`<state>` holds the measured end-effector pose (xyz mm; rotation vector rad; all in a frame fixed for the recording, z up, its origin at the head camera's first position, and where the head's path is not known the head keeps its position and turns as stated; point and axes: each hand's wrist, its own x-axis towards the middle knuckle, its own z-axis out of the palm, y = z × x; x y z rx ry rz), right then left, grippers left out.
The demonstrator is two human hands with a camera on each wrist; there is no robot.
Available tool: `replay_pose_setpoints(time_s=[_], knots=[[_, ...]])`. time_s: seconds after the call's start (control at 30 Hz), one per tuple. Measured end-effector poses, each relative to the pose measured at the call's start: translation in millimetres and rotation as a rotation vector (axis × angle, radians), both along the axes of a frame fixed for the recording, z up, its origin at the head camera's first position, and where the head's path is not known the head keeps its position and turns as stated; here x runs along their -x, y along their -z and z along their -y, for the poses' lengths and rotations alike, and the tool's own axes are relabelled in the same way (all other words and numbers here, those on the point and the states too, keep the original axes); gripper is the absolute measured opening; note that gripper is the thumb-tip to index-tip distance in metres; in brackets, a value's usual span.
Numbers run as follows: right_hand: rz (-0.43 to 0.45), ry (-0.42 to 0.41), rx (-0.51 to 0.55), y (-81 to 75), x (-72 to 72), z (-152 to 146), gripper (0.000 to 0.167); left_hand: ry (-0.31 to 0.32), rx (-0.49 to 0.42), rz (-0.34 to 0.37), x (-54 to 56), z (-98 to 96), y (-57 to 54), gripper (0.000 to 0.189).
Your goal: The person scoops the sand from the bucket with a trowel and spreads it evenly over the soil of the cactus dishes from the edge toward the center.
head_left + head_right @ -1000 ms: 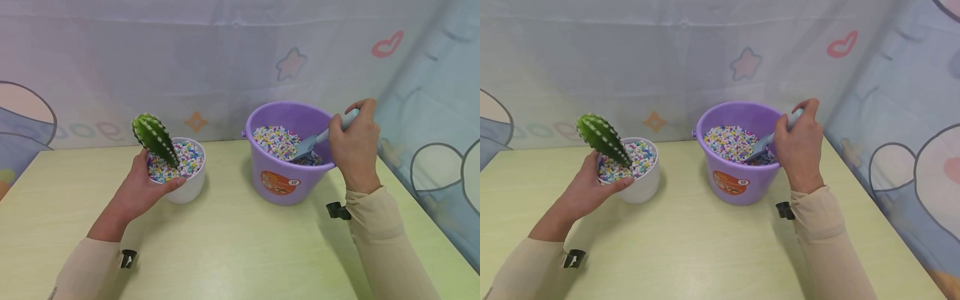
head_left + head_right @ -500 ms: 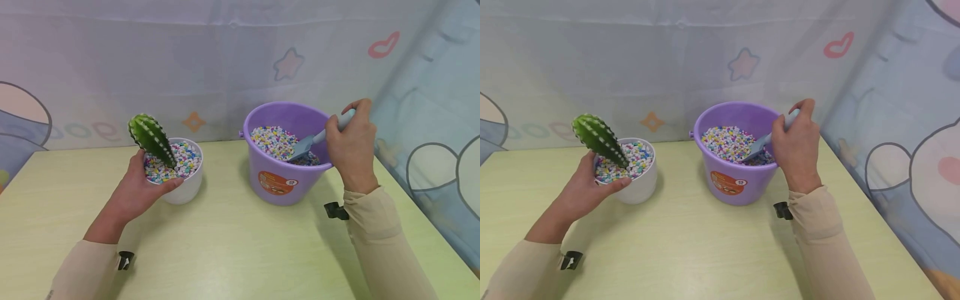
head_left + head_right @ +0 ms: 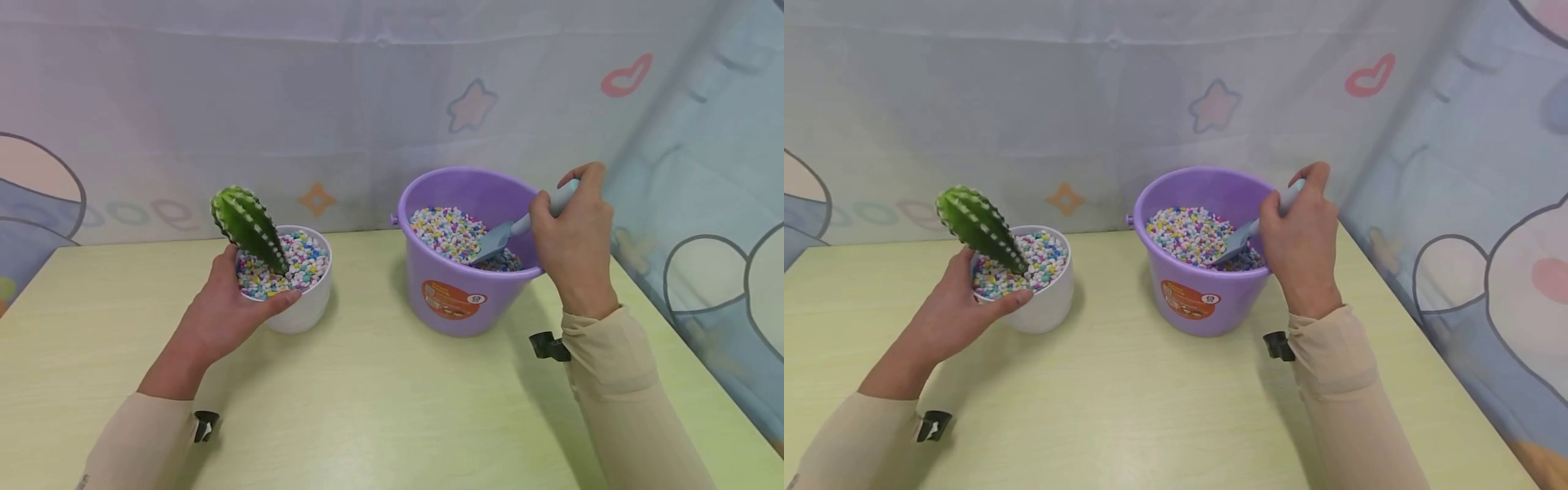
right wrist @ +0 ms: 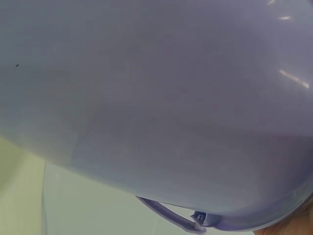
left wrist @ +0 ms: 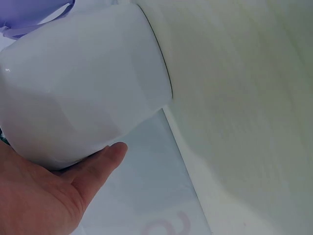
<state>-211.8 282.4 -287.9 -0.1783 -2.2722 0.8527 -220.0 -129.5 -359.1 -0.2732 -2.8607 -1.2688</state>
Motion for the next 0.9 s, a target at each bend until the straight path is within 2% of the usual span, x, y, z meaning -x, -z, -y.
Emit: replay_pose_setpoints(time_s=[0.23,0.37,0.47,0.53,0.6,0.73,0.9], knots=[[-0.004,0.008,0.009,-0.3,0.5,2,0.021,-0.021,-0.008,-0.008,-2.0,-2.0,0.1,0.115],[0.038,-0.019,-0.005,-2.0,-1.3,-1,0.024,-0.037,-0.011,-0.002,-3.1,-3.0,1.0,0.117],[0.100,-0.069,-0.020,-6.3,-3.4,-6,0.030,-0.041,-0.014,-0.002,-3.2,-3.3,1.3,0.117],[0.132,-0.143,0.005,-9.5,-3.8,-11,0.032,-0.046,-0.010,-0.006,-3.3,-2.6,1.0,0.117],[0.145,-0.244,0.083,-12.0,-3.3,-15,0.029,-0.049,-0.005,-0.010,-3.4,-1.7,0.8,0.117],[0.137,-0.422,0.303,-14.1,-1.4,-21,0.019,-0.042,-0.018,-0.004,-3.1,-1.2,1.7,0.117],[0.103,-0.508,0.535,-15.9,0.7,-23,0.018,-0.017,-0.047,-0.021,-1.3,-2.3,3.0,0.115]])
